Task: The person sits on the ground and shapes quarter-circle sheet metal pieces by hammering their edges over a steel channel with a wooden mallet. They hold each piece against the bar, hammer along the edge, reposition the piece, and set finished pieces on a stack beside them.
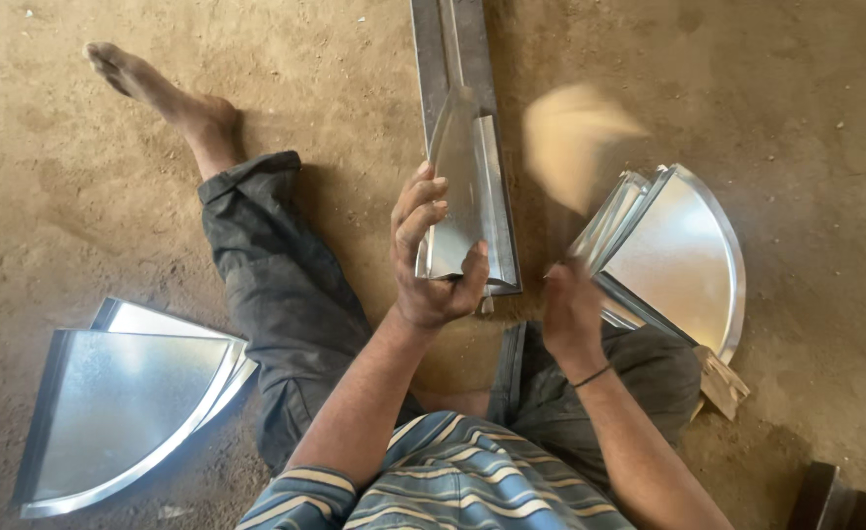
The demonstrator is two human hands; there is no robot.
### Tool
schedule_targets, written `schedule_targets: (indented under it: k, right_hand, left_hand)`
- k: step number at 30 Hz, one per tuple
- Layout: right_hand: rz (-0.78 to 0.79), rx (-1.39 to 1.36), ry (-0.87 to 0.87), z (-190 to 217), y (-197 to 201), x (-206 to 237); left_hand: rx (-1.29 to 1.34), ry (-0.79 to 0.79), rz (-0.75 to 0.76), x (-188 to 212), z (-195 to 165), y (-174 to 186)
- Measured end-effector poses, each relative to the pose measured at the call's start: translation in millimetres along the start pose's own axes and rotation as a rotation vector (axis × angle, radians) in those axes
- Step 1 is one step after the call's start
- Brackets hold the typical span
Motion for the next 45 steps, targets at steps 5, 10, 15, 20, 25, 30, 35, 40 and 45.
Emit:
schedule_targets:
  k: [5, 10, 15, 20, 25, 30, 35, 40, 45]
  right_hand:
    - [0.034, -0.257, -0.295, -21, 10, 19]
    - [0.045, 0.177, 0.204, 13, 20, 34]
    - [0.064, -0.001, -0.341, -23, 24, 57]
    - [-0.046, 0.183, 0.036, 1, 37, 74]
    - [0.02, -0.102, -0.363, -30, 42, 93]
    - [-0.007, -0.019, -0.151, -20, 53, 95]
    - [0.016, -0.031, -0.504, -46, 58, 103]
    - [0.041, 0.197, -0.122, -19, 58, 97]
    - [0.045, 0.192, -0.457, -38, 60, 104]
  left_hand:
    - [0.002, -0.015, -0.011, 2, 1, -3]
    - [-0.03, -0.027, 0.02, 2, 4, -10]
    - [-0.064, -0.008, 0.027, 6, 5, -15]
    - [-0.06, -0.021, 0.022, 6, 1, -20]
    - [-0.036, -0.035, 0.028, 6, 2, -25]
    - [-0.056, -0.037, 0.038, 8, 1, -28]
    - [-0.058, -0.037, 0.049, 2, -7, -31]
    - [-0.062, -0.035, 0.049, 4, -5, -33]
    - [-0.099, -0.026, 0.064, 8, -4, -35]
Point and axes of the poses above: each hand's wrist, its own x-axis away from the middle knuckle, its own y-axis out of the back of the hand, z = x × y, the point moved 7 cm from there along -x, towards the middle knuckle, and after that the axes turned 1 degree about y, right-handed, at the moved point
